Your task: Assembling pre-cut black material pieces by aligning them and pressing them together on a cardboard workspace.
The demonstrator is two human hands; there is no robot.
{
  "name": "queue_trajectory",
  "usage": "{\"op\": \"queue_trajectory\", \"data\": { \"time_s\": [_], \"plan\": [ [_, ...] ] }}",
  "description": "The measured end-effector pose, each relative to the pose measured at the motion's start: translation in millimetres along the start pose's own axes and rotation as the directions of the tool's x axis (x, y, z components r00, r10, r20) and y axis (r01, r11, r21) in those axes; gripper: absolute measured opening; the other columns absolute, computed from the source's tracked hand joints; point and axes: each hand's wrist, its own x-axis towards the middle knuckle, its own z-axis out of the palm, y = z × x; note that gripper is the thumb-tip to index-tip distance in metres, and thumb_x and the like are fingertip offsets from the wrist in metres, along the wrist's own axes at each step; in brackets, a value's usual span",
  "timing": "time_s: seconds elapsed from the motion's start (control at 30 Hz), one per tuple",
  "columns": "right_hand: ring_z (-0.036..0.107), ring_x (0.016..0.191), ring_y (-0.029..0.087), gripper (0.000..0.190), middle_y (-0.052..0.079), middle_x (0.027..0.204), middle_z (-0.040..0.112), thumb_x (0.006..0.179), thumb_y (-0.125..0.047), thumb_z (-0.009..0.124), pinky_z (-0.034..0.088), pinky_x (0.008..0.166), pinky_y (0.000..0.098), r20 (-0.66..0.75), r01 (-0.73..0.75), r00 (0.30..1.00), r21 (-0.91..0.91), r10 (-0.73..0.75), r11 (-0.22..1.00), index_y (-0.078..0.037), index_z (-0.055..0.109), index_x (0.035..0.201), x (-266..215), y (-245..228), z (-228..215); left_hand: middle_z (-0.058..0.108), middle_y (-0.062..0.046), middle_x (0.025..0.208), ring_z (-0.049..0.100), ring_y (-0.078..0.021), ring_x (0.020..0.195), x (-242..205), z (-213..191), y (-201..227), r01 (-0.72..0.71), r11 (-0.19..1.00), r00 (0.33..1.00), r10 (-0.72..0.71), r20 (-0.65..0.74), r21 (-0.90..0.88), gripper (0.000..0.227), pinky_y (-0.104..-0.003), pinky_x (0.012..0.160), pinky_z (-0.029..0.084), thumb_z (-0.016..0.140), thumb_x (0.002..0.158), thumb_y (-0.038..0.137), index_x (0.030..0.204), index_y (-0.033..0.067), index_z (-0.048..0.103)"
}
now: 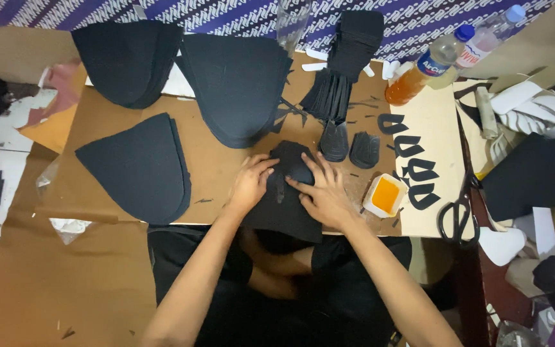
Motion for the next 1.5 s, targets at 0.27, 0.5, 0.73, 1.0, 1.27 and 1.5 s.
{"op": "queue_trajectory", "data": {
  "time_s": [0.27,0.5,0.73,1.0,1.27,1.5],
  "plan": [
    [0.023,0.15,0.044,0.051,0.01,0.162,0.034,0.083,-0.024,0.057,0.031,0.106,0.0605,-0.079,0.154,0.982,-0.204,-0.173,0.967,-0.039,0.066,0.131,-20.7,-13.7,-1.7,0.067,-0.011,0.127,0.065,-0.037,0.116,-1.7,-3.5,6.7,0.013,1.0,1.0,-0.012,0.017,-0.021,0.029,-0.049,0.1,0.053,0.057,0.104,0.017,0.126,0.0249,0.073],
    [0.029,0.149,0.043,0.053,0.011,0.16,0.039,0.079,-0.023,0.057,0.034,0.104,0.0582,-0.11,0.237,0.949,-0.366,-0.295,0.9,-0.03,0.067,0.13,-25.6,-24.7,-2.9,0.067,-0.007,0.126,0.066,-0.0341,0.115,-0.7,-1.0,1.8,0.011,1.0,1.0,-0.012,0.006,0.016,0.028,-0.046,0.099,0.054,0.058,0.103,0.019,0.126,0.0274,0.073],
    [0.034,0.146,0.044,0.044,0.013,0.159,0.039,0.087,-0.015,0.058,0.037,0.102,0.0572,-0.082,0.245,0.946,-0.452,-0.313,0.858,-0.027,0.069,0.128,-23.2,-28.8,-2.2,0.068,-0.01,0.125,0.066,-0.0348,0.116,-1.7,-1.5,0.9,-0.018,0.999,1.0,0.018,-0.006,-0.032,0.028,-0.047,0.1,0.053,0.056,0.104,0.017,0.125,0.0241,0.074],
    [0.032,0.147,0.043,0.037,0.011,0.16,0.036,0.09,-0.018,0.059,0.037,0.099,0.0586,-0.094,0.238,0.945,-0.458,-0.313,0.857,-0.029,0.069,0.124,-22.7,-27.6,-2.2,0.068,-0.01,0.123,0.065,-0.0351,0.117,-1.7,-2.1,3.0,-0.028,1.0,1.0,0.028,-0.001,0.008,0.028,-0.046,0.1,0.053,0.057,0.103,0.018,0.124,0.024,0.074],
    [0.032,0.146,0.042,0.047,0.01,0.159,0.037,0.09,-0.017,0.057,0.036,0.1,0.0588,-0.121,0.145,0.969,-0.435,-0.217,0.889,-0.035,0.064,0.132,-14.4,-14.0,10.7,0.068,-0.008,0.123,0.064,-0.0333,0.117,0.2,3.3,-5.6,-0.03,0.999,1.0,0.03,0.001,0.02,0.029,-0.045,0.101,0.052,0.057,0.103,0.019,0.126,0.0271,0.074],
    [0.031,0.147,0.041,0.049,0.01,0.157,0.039,0.091,-0.013,0.052,0.035,0.103,0.0565,-0.098,0.115,0.981,-0.403,-0.167,0.908,-0.032,0.064,0.135,-11.4,-25.8,14.0,0.069,-0.011,0.122,0.065,-0.0353,0.116,-2.3,-7.9,11.8,-0.028,1.0,1.0,0.028,-0.011,-0.003,0.029,-0.046,0.1,0.052,0.057,0.103,0.017,0.124,0.0234,0.075]
  ]
}}
